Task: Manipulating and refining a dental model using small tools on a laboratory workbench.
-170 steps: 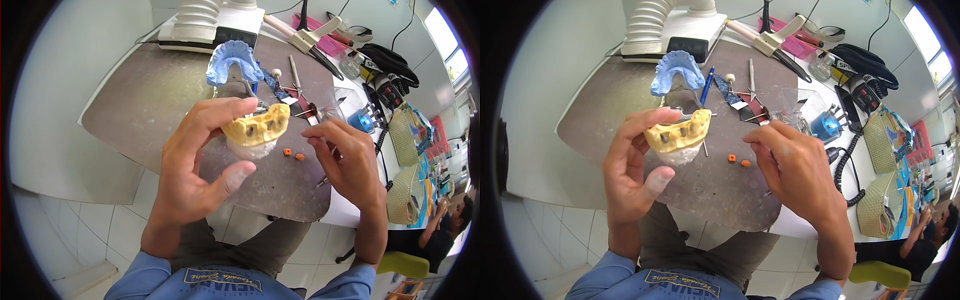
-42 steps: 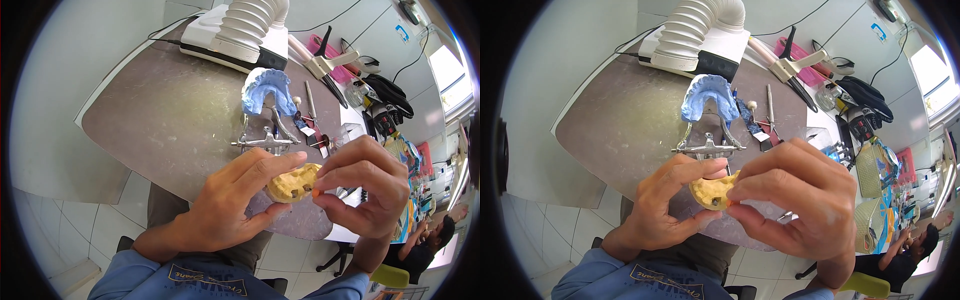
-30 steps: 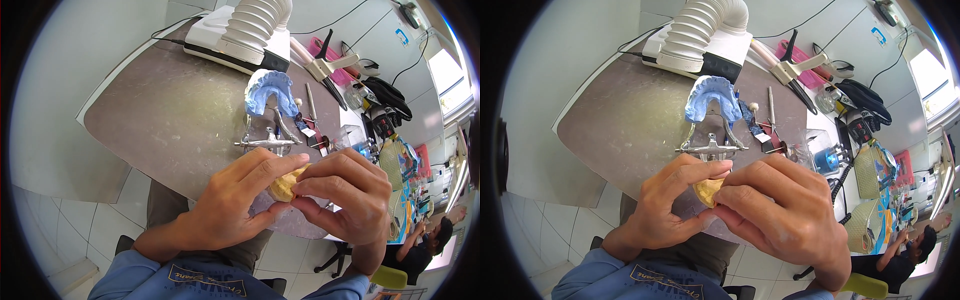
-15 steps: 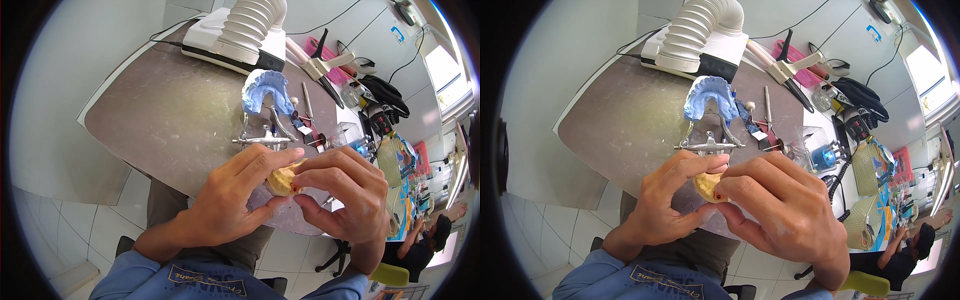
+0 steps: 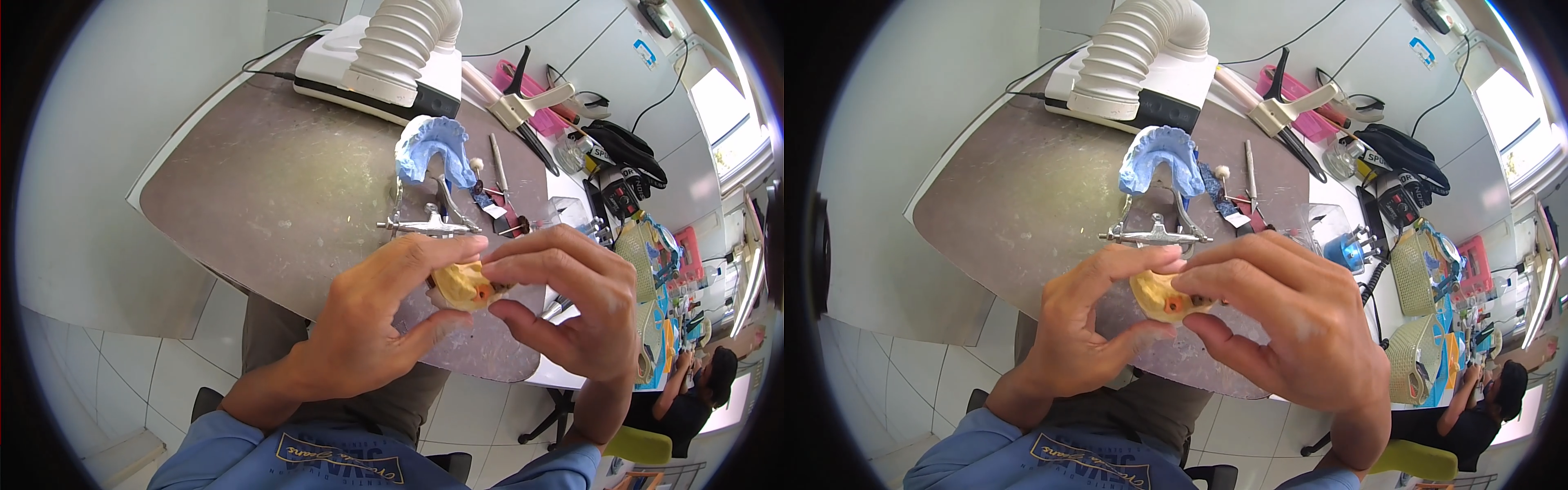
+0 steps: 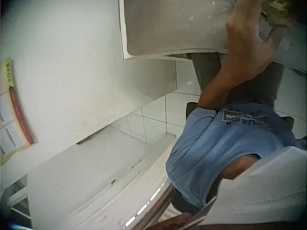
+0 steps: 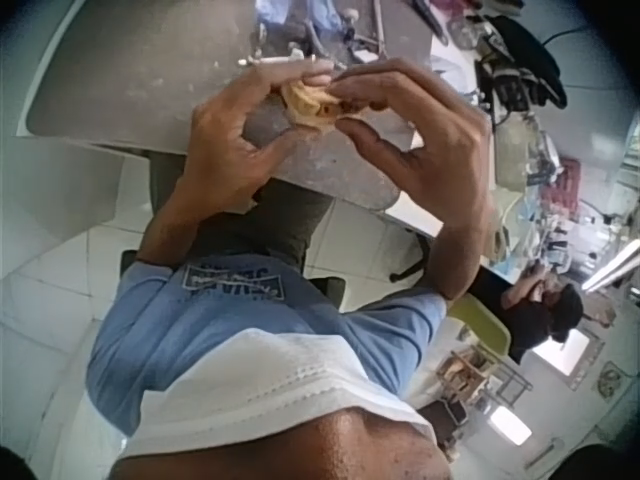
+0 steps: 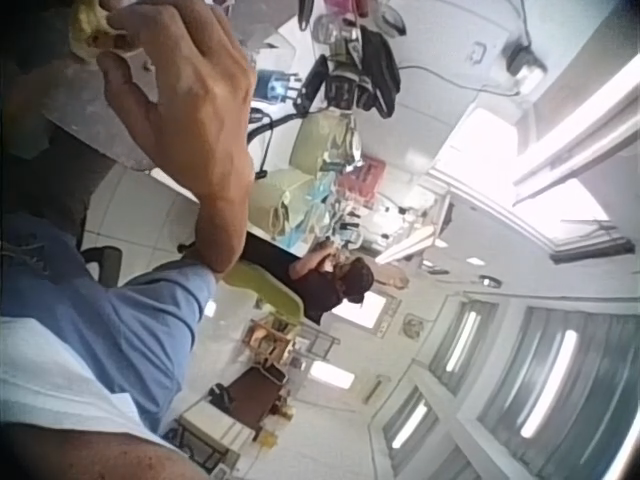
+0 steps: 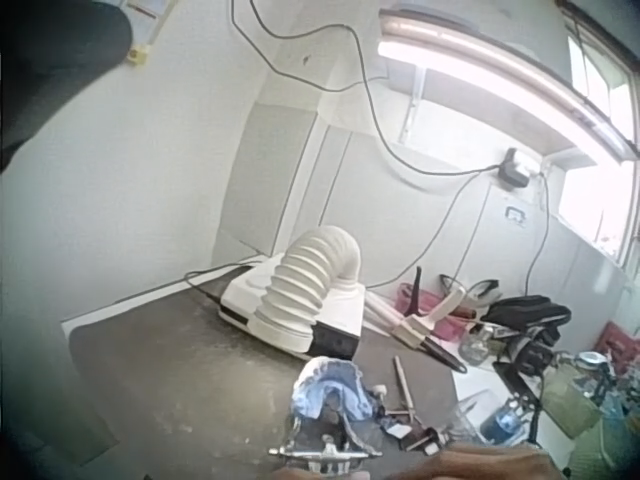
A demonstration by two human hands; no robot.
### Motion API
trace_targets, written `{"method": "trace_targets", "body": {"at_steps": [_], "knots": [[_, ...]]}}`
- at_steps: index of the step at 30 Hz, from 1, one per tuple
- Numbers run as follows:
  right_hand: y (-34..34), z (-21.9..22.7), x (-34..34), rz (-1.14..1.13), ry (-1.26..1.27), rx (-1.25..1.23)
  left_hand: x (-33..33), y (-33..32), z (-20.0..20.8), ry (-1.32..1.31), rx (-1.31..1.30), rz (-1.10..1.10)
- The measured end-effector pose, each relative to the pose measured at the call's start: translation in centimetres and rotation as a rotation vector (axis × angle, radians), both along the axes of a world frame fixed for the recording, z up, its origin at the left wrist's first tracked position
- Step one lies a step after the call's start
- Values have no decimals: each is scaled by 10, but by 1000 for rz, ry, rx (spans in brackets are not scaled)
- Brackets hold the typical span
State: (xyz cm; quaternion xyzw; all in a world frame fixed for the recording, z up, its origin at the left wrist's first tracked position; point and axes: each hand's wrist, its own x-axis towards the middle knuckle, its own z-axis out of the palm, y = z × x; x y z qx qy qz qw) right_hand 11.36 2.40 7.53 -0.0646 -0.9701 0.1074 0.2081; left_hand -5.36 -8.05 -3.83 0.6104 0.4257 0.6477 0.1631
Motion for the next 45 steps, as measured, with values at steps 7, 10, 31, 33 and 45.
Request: {"method": "trace_targets", "body": {"at_steps": [7,10,31,33,45], "knots": [[4,-4,-5,-53,107,-264,1,9,-7,-213,44,-12],[6,-6,-7,-43,110,-330,2,9,-8,-275,55,-10],[-33,-47,18,-196,188,26,0,-23,-6,66,-104,45],[-33,-53,22,-210,187,29,0,-21,-9,227,25,90],[-39,-85,41,-214,219,-19,10,-24,-26,515,101,185]]}}
